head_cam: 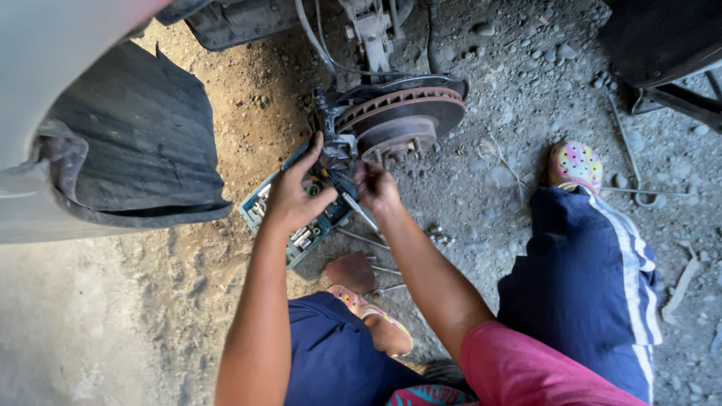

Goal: The person sits on the ground at a vehicle raised on stands with the wheel removed and sands a brake pad with a sanding block by hand. They handle small bolts on the ground, then fit the sanded pad into the brake caliper assembly and press it into place against the disc.

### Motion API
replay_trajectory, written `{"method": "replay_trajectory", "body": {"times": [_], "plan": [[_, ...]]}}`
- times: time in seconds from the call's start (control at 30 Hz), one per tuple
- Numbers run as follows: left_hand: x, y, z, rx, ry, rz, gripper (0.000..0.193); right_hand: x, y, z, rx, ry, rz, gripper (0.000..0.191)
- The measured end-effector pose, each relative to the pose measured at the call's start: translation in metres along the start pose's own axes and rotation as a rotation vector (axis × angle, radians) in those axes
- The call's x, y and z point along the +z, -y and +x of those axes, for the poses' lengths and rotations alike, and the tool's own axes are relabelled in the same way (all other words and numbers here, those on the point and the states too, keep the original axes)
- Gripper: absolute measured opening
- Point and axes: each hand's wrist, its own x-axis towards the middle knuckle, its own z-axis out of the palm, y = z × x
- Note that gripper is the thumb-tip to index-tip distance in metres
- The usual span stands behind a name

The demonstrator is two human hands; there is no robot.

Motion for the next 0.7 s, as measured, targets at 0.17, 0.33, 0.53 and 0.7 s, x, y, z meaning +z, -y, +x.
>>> {"method": "replay_trajectory", "body": {"times": [0.17, 0.33, 0.53, 0.7], "plan": [[0.001, 0.002, 0.001, 0.046, -0.035, 0.043, 0.098, 0.003, -0.003, 0.005, -0.021, -0.017, 0.037, 0.028], [0.0, 0.002, 0.001, 0.017, 0.009, -0.019, 0.097, 0.003, 0.005, 0.002, 0.029, 0.182, -0.017, 0.024], [-0.001, -0.001, 0.002, -0.014, 0.007, -0.017, 0.097, 0.008, 0.018, -0.01, -0.17, -0.014, -0.027, 0.031], [-0.002, -0.003, 0.002, 0.046, 0.022, -0.078, 0.094, 0.014, 0.008, -0.009, -0.047, 0.129, -0.016, 0.031]]}}
